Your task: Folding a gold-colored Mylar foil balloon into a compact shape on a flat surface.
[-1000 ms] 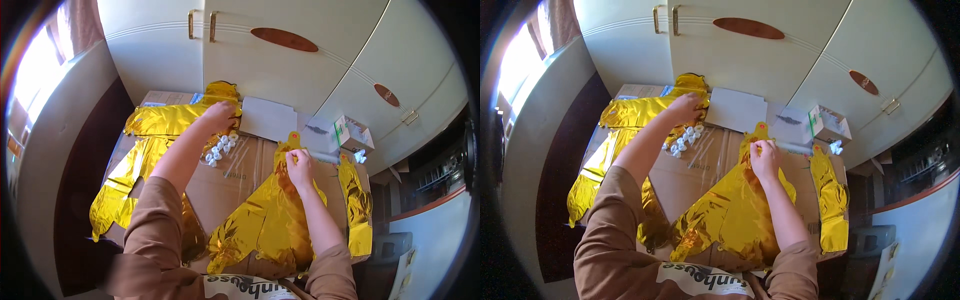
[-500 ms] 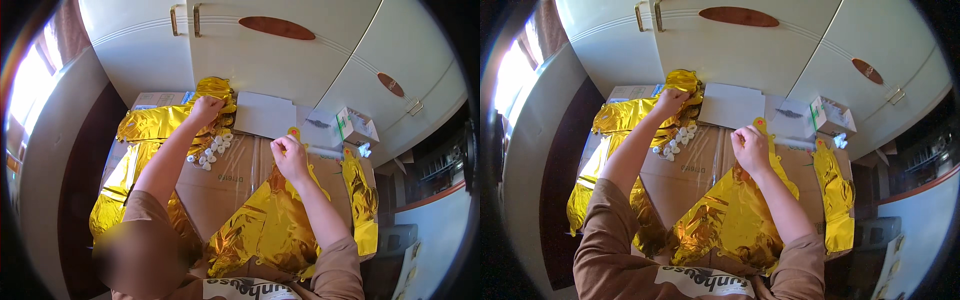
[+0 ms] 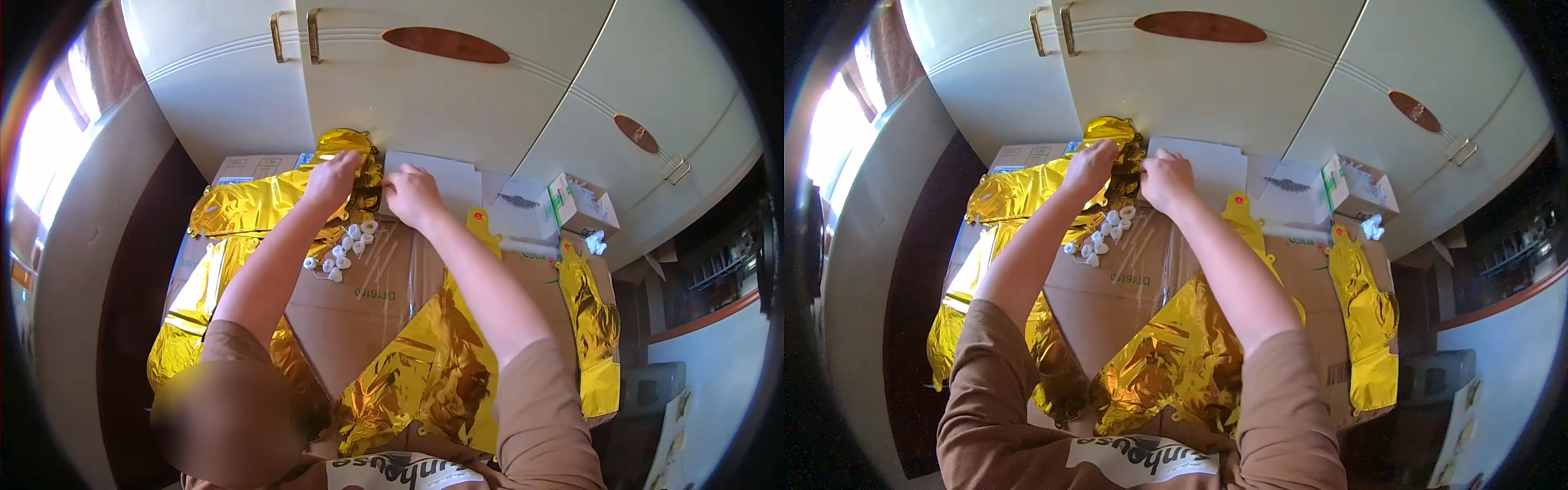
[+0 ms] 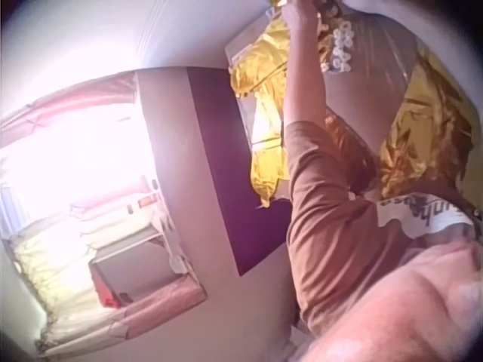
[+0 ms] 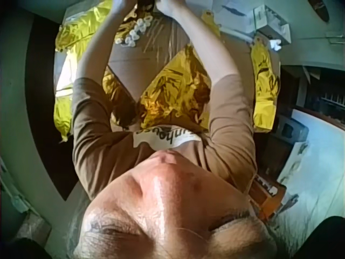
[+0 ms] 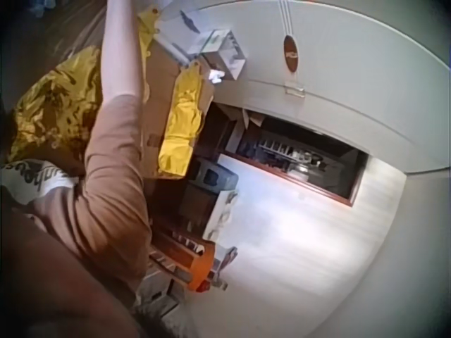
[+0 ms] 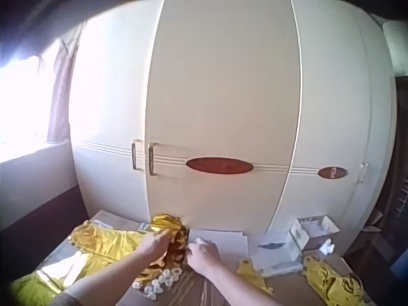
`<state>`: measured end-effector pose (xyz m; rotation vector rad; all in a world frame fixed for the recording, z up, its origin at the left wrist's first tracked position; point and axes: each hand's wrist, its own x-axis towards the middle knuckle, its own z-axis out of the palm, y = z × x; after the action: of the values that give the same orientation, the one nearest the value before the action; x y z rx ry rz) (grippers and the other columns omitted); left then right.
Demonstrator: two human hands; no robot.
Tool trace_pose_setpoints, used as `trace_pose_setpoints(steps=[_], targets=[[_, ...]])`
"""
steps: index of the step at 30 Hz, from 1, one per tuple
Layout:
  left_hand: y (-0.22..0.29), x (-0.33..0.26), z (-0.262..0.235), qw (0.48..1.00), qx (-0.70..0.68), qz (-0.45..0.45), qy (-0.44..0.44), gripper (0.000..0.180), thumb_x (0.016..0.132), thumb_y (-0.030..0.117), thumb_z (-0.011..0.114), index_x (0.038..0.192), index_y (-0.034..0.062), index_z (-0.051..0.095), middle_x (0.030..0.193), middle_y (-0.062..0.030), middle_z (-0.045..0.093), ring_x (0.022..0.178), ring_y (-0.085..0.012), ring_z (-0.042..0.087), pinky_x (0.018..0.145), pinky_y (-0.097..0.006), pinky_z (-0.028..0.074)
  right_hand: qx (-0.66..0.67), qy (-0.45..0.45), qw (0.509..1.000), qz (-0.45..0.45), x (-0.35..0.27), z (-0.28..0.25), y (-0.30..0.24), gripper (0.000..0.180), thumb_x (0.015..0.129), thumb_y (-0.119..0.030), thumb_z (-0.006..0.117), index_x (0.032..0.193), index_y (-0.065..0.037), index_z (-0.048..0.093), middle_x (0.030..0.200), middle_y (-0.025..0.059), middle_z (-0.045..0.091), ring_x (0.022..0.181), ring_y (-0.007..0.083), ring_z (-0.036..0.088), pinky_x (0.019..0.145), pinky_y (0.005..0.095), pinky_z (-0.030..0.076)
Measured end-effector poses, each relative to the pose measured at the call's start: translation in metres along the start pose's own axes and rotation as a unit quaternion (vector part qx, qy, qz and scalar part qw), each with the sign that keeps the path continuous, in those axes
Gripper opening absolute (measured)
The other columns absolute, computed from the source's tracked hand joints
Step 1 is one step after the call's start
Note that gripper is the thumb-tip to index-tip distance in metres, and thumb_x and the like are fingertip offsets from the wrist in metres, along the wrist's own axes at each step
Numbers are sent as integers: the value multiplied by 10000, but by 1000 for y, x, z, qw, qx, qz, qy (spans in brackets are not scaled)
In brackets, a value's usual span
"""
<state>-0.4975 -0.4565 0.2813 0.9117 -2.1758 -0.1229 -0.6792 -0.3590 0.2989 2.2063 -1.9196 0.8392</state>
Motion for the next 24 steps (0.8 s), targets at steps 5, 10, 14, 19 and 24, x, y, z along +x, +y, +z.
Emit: trace_pose_setpoints(steps=[5,10,14,19,24], targets=[[2,-2,-6,989,78,80,-101,117,791,103,652,868,66,732,955,-134,654,953,-362,658,820,-460,545,-81,-62,995,-19,24,34,-5,152,847,-141,624,921,-113,753,1116,99,654,1114,318,596,978,455,468],[21,-8,-5,984,85,10,-154,177,807,199,694,863,32,713,961,-173,631,976,-368,637,861,-460,536,-35,9,999,-15,28,49,5,151,874,-133,602,889,-115,752,1001,104,681,1021,317,634,933,446,494],[9,-14,3,982,116,28,-147,166,851,201,663,876,43,708,955,-159,639,978,-359,642,865,-460,539,90,98,991,12,34,53,5,131,882,-156,631,901,-112,753,916,122,708,911,341,672,836,445,538],[3,-11,13,956,196,93,-196,124,859,167,644,889,76,723,951,-133,650,944,-330,661,836,-446,555,128,57,989,47,30,57,17,137,872,-175,654,942,-122,760,907,134,743,883,367,691,820,469,552],[3,-5,6,983,111,-25,-143,179,845,212,702,862,39,745,825,-131,699,714,-292,678,671,-414,554,156,46,982,92,26,57,17,159,878,-169,639,969,-124,762,931,119,754,892,366,692,834,477,544]])
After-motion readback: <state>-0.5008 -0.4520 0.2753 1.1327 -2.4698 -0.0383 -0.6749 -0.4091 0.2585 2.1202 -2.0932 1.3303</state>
